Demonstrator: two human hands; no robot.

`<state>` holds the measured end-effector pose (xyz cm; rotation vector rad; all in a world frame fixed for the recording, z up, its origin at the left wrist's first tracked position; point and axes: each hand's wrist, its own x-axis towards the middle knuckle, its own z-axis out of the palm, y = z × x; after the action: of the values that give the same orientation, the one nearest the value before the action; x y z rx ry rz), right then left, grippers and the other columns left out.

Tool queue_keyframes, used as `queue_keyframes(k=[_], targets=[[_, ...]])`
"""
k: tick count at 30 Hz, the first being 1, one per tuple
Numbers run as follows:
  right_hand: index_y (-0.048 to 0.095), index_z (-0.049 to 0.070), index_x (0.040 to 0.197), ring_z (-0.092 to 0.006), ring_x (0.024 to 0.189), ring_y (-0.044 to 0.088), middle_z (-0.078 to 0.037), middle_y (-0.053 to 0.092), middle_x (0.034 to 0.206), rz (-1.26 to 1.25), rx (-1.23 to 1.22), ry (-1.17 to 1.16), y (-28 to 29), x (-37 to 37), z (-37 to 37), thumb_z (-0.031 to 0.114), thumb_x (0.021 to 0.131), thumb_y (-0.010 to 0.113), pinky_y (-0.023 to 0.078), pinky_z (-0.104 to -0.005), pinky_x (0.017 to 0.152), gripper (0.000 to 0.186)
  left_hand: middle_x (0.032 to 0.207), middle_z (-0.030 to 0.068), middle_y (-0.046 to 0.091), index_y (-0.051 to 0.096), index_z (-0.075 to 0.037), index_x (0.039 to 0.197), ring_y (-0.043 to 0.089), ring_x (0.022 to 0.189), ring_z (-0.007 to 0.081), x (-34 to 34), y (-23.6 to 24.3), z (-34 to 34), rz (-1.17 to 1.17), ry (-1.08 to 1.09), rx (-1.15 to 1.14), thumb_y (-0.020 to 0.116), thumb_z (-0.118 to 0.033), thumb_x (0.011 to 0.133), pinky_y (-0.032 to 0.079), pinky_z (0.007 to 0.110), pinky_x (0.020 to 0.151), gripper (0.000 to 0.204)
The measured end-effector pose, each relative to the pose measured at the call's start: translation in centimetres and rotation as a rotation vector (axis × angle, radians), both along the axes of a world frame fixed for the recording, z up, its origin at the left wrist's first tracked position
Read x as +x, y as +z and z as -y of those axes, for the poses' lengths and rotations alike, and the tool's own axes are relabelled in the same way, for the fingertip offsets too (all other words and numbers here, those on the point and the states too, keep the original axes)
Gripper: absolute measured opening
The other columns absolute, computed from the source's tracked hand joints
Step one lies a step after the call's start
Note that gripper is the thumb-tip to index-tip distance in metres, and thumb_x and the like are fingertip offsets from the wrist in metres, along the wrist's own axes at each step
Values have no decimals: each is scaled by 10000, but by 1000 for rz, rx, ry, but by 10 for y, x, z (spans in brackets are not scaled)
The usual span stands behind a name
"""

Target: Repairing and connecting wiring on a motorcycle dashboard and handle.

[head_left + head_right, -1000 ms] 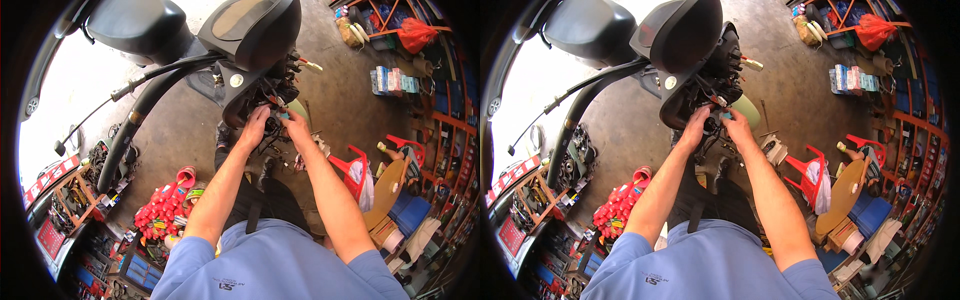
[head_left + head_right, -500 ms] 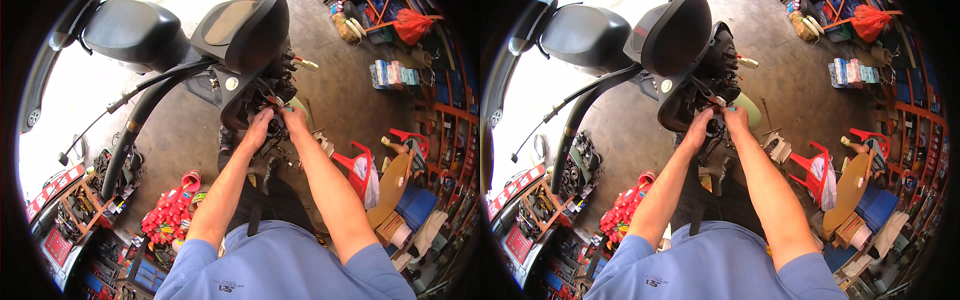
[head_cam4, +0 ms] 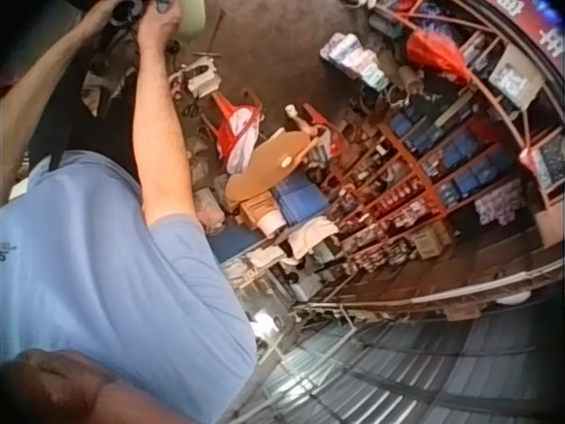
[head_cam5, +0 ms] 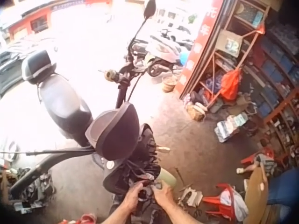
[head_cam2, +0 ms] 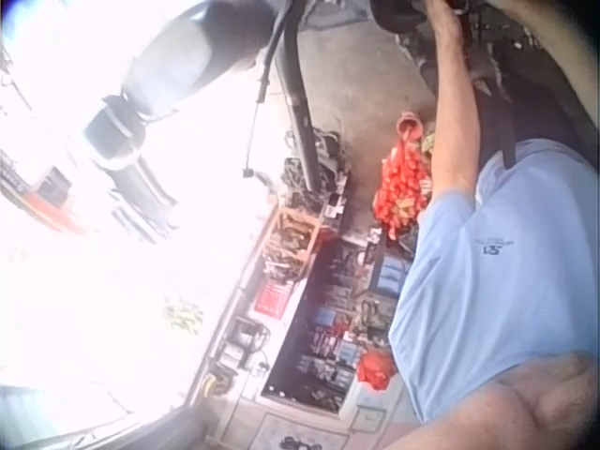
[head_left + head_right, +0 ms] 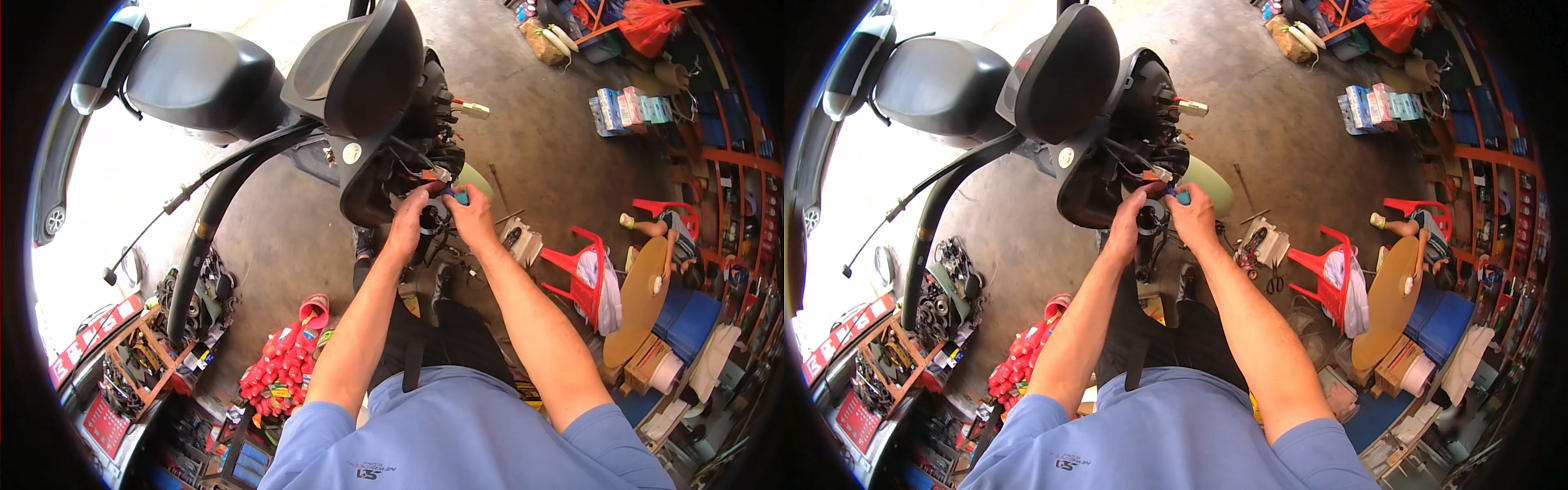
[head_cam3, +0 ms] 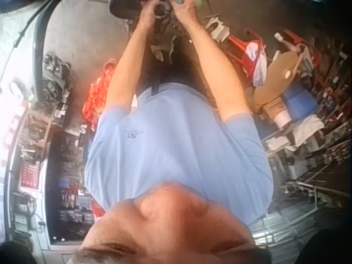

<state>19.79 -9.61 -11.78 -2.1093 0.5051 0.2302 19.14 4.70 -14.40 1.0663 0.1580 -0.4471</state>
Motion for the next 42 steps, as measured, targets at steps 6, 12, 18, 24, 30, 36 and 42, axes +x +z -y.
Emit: queue_keyframes(k=[6, 12, 18, 24, 30, 36, 42], targets=[[644, -4, 949, -240, 714, 633, -143, 650, 759, -15, 44, 55, 0, 0, 7, 231, 790, 703, 491, -356, 673, 290, 1250, 80, 578, 544, -17, 1292, 536, 1112, 160, 5, 9, -2, -177, -15, -105, 381, -313, 983, 414, 314, 951, 458], [575, -7, 1130, -132, 710, 562, -53, 627, 886, -180, 1006, -172, 10, -16, 32, 169, 910, 580, 450, -271, 656, 282, 1217, 64, 597, 524, -53, 1324, 591, 971, 156, 6, 10, -7, -284, -7, -148, 375, -350, 986, 521, 339, 785, 474], [587, 1, 1134, -121, 732, 588, -79, 648, 916, -240, 792, -169, 29, -17, 34, 165, 965, 498, 483, -264, 693, 252, 1224, 65, 603, 530, -59, 1316, 585, 892, 145, 10, 22, -11, -429, -21, -182, 399, -404, 960, 515, 350, 753, 513], [575, -16, 1175, -137, 746, 606, -90, 662, 917, -253, 886, -180, 35, -14, 36, 178, 971, 464, 495, -276, 712, 303, 1124, 63, 621, 548, -78, 1294, 589, 854, 145, 10, 23, -11, -429, -1, -191, 414, -405, 956, 518, 345, 734, 489], [543, -42, 1218, -189, 795, 637, -156, 671, 996, -277, 1004, -166, 35, -14, 39, 158, 961, 446, 508, -306, 747, 339, 1054, 56, 636, 553, -79, 1284, 604, 876, 151, 10, 22, -13, -435, 16, -214, 419, -399, 963, 527, 341, 732, 472], [569, -6, 1202, -175, 822, 635, -124, 676, 1009, -297, 981, -153, 36, -16, 39, 177, 963, 438, 479, -285, 738, 328, 1055, 63, 636, 542, -71, 1296, 607, 865, 148, 10, 22, -14, -423, 8, -219, 405, -393, 969, 529, 337, 724, 479], [602, -1, 1139, -139, 797, 629, -93, 674, 979, -291, 870, -134, 36, -16, 29, 199, 963, 509, 474, -268, 715, 282, 1012, 63, 637, 534, -62, 1306, 605, 844, 146, 9, 20, -17, -409, -16, -224, 394, -394, 972, 521, 322, 718, 491]])
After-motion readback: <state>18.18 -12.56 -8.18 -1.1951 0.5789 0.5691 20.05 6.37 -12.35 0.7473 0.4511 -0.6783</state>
